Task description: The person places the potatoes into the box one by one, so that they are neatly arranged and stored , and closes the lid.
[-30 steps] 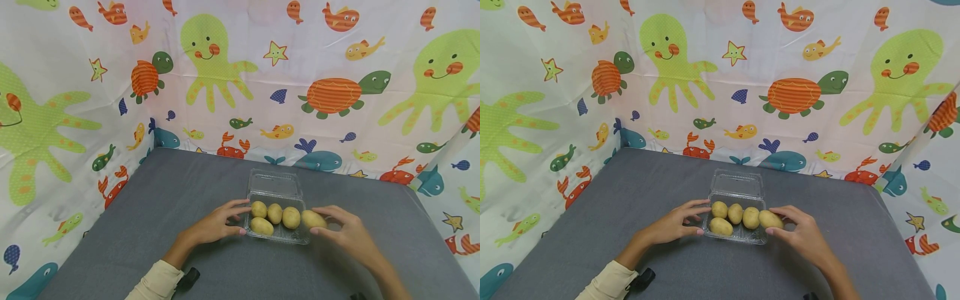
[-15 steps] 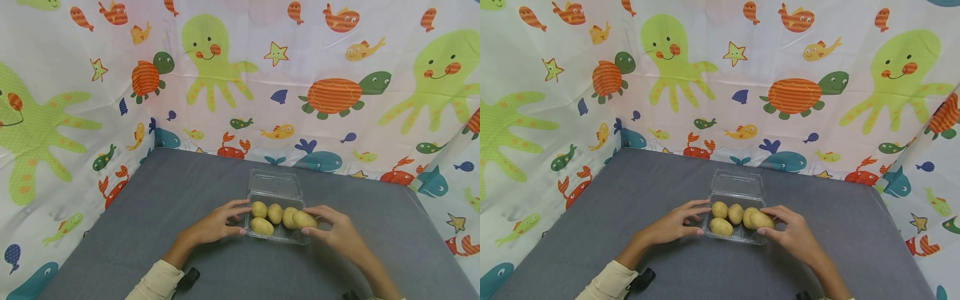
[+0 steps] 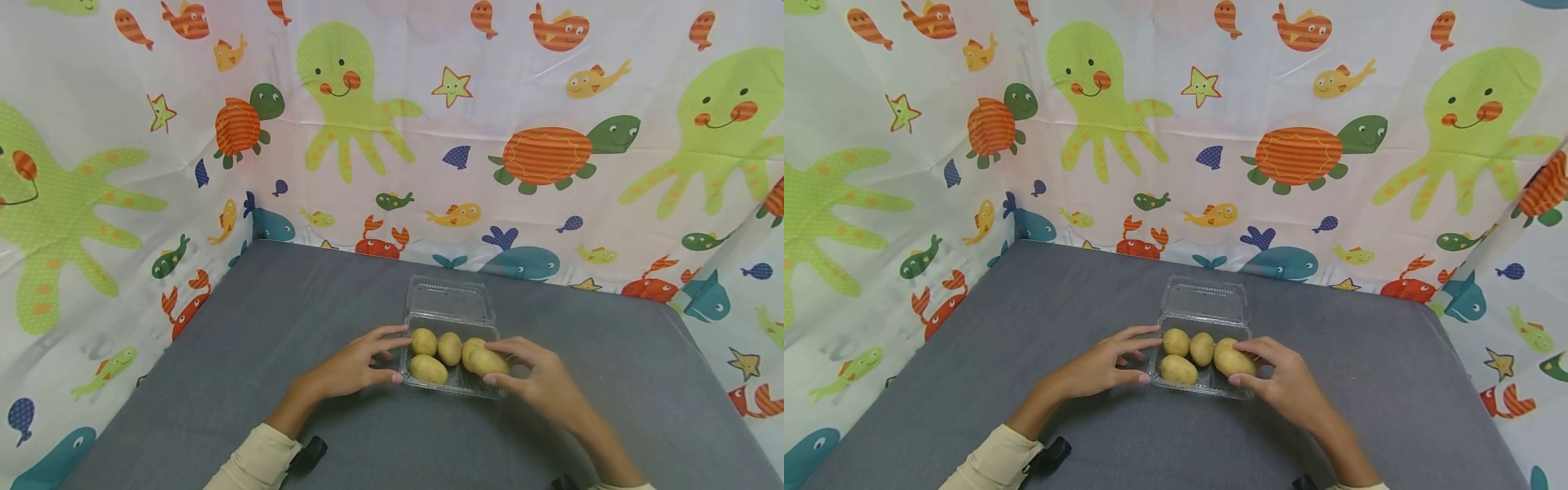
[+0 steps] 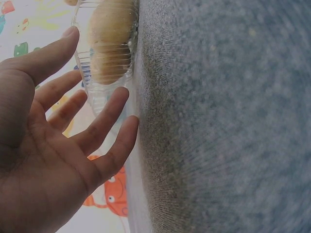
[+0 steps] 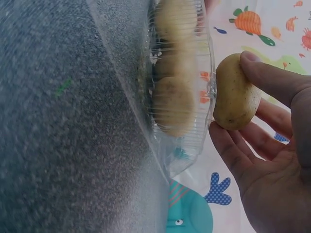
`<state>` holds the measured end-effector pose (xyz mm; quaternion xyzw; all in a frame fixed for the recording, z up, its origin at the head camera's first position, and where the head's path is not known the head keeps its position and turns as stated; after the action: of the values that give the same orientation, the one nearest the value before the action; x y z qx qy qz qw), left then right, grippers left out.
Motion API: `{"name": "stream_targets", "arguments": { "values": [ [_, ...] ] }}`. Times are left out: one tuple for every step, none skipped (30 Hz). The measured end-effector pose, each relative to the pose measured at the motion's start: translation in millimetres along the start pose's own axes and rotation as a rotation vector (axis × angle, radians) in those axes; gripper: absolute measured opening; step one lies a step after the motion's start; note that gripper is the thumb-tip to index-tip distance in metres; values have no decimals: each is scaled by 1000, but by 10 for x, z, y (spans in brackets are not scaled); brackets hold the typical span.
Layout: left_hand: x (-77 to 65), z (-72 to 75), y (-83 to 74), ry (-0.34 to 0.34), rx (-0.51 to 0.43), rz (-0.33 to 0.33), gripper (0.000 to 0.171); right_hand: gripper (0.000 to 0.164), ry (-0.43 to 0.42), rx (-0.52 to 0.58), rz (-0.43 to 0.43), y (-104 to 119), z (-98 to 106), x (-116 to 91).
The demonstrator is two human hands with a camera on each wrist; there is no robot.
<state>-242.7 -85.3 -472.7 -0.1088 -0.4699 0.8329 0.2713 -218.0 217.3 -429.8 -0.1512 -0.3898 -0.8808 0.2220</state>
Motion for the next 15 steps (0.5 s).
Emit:
{"name": "stream_targets", "arguments": {
  "values": [
    [0,1,-1,0,-1,0,66,46,0,-1,1,-2,-8,1],
    [-1,1,0,-1,-2,-1,66,46,0,-6,1,-6,-16,3],
    [-1,1,0,-1,-3,-1,66,46,0,-12,0,-10,-22,4],
    [-1,2,0,-2,-4,-1,66,46,3,-18,-3,-13,-30,6],
    [-1,3,0,-2,-4,-1,66,45,5,-24,-7,-17,-37,7],
    [0,3,4,-3,-2,-2,66,45,8,-32,-11,-22,-43,9],
    [1,4,6,-4,-1,-2,66,45,10,-40,-13,-24,-51,11],
    [2,3,7,-4,0,-3,66,45,13,-46,-12,-24,-58,13],
    [4,3,7,-4,1,-3,66,45,15,-52,-11,-22,-65,16],
    [5,2,9,-4,2,-4,66,45,15,-60,-9,-21,-73,19],
    [6,1,11,-4,4,-4,66,45,15,-69,-9,-22,-78,21],
    [8,1,14,-4,6,-4,66,45,15,-76,-9,-22,-85,24],
    [8,0,15,-4,7,-5,66,45,15,-84,-8,-22,-92,27],
    [9,0,18,-5,10,-6,66,45,17,-88,-11,-23,-99,29],
    [9,0,19,-5,11,-6,66,45,18,-94,-14,-24,-106,32]
  ]
}}
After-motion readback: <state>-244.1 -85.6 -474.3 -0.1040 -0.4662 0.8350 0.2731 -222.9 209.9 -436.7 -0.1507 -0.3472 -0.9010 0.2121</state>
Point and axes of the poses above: each hand's wrist, its own x-axis towards the middle knuckle, its own z-axis out of the back of the hand, y = z × x, the point moved 6 cm from there along x, towards the middle knuckle, and after that the axes turned 7 degrees about -y, right-handed, at the moved point
